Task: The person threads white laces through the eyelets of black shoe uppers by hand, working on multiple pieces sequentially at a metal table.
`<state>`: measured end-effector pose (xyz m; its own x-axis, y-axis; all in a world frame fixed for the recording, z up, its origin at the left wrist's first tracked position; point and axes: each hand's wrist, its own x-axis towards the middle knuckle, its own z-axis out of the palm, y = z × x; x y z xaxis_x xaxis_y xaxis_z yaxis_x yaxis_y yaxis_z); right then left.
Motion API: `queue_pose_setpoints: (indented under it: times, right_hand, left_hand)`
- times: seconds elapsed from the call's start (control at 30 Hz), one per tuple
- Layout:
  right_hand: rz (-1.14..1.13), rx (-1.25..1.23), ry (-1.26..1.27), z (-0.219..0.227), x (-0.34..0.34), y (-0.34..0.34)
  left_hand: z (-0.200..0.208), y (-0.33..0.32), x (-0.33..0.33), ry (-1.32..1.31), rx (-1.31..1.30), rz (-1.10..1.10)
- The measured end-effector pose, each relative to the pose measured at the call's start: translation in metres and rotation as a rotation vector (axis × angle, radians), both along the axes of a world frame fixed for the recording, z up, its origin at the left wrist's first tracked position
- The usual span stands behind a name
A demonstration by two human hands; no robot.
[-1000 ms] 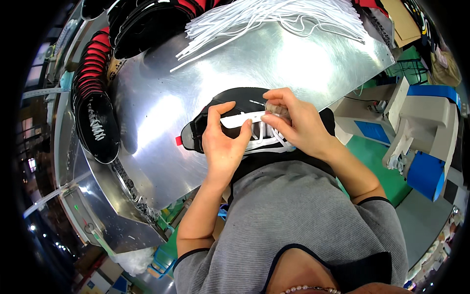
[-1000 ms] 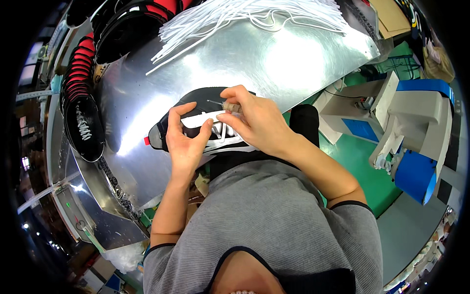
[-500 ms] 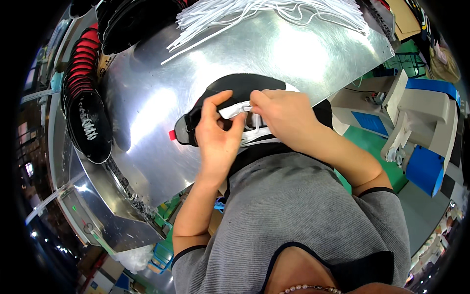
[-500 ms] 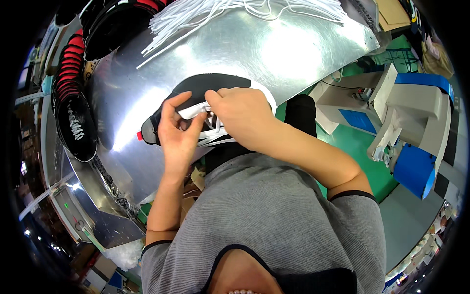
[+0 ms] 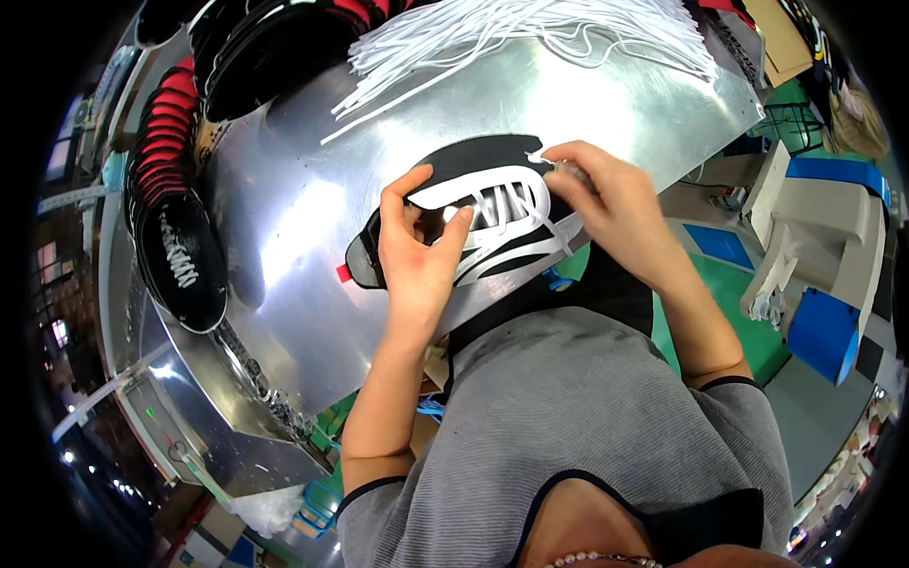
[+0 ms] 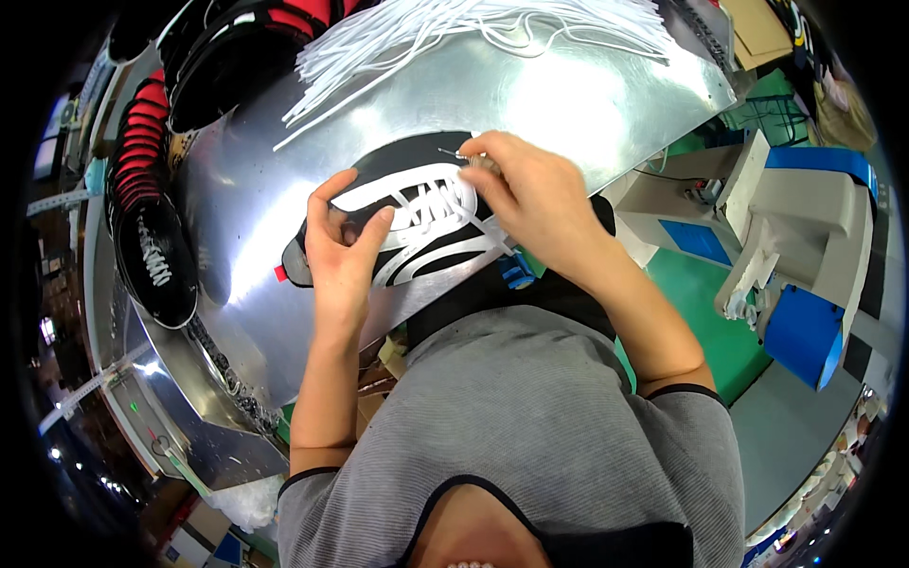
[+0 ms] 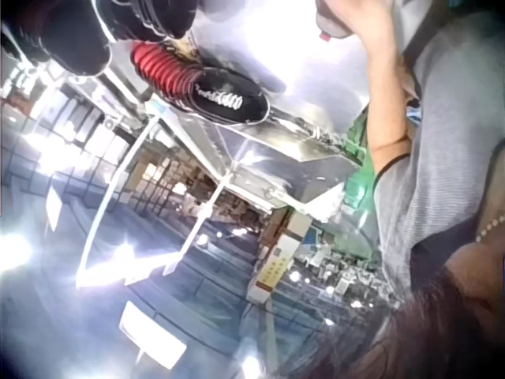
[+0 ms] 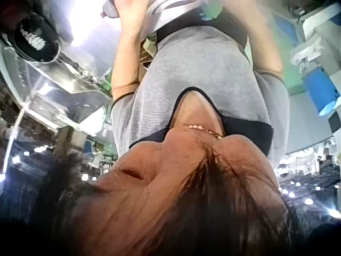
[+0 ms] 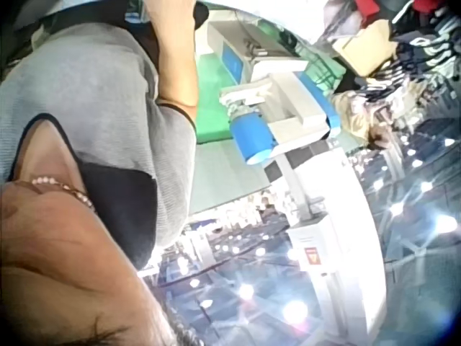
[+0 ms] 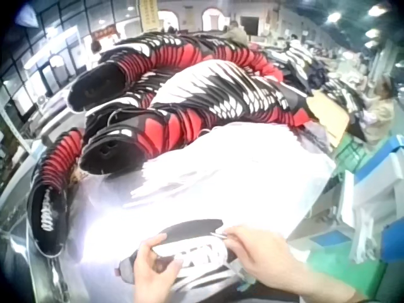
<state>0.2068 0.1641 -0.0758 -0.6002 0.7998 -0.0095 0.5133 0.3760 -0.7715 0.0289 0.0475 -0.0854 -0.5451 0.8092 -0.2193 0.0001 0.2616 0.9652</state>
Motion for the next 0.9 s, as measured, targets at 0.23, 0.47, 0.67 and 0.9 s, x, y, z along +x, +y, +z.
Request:
queue_pose_setpoints:
  times: [0.23, 0.47, 0.67, 0.9]
  right_hand:
    - [-0.053, 0.281, -0.010, -0.034, -0.014, -0.001]
    - [0.122, 0.214, 0.193, -0.031, 0.001, -0.005]
    - [0.090, 0.204, 0.214, -0.015, -0.003, -0.018]
    - [0.760, -0.006, 0.100, -0.007, 0.057, -0.069]
  left_hand:
    - [0.012, -0.006, -0.026, -0.374, 0.108, -0.249]
    - [0.026, -0.023, -0.015, 0.516, -0.080, -0.224]
    - [0.014, -0.012, 0.018, 1.135, -0.076, -0.396]
    - [-0.001, 0.004, -0.005, 0.973, 0.011, -0.191]
